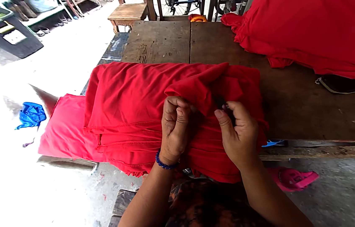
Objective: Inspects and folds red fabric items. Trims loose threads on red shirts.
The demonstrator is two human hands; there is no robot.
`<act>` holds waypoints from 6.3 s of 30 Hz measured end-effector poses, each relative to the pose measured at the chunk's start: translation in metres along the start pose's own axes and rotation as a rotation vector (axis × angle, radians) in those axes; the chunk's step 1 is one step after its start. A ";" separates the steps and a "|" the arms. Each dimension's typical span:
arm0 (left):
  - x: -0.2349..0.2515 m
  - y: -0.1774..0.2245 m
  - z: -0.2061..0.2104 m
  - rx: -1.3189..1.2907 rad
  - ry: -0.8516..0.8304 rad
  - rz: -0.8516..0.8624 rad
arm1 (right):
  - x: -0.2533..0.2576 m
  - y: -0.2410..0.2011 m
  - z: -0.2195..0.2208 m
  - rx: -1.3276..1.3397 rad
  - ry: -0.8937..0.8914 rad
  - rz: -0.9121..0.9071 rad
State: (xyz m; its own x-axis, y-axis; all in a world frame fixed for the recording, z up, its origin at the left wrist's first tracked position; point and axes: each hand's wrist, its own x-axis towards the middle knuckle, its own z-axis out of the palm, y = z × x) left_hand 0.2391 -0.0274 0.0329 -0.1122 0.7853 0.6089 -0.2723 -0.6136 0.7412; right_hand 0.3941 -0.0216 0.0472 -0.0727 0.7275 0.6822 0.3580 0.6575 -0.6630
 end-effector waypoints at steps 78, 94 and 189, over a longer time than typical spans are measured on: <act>0.004 0.020 0.053 -0.166 0.230 -0.461 | -0.036 0.030 -0.021 -0.084 0.088 -0.231; -0.010 -0.001 0.043 -0.315 0.113 -0.204 | -0.030 0.007 -0.057 -0.007 -0.040 0.015; 0.043 0.050 -0.005 0.737 -0.563 0.055 | -0.012 0.026 -0.053 -0.140 -0.142 0.106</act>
State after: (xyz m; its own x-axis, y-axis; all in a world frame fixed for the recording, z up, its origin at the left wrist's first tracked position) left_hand 0.2156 -0.0242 0.0949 0.4263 0.7158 0.5531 0.4169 -0.6981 0.5821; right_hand 0.4533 -0.0234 0.0375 -0.1547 0.8177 0.5545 0.4959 0.5497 -0.6722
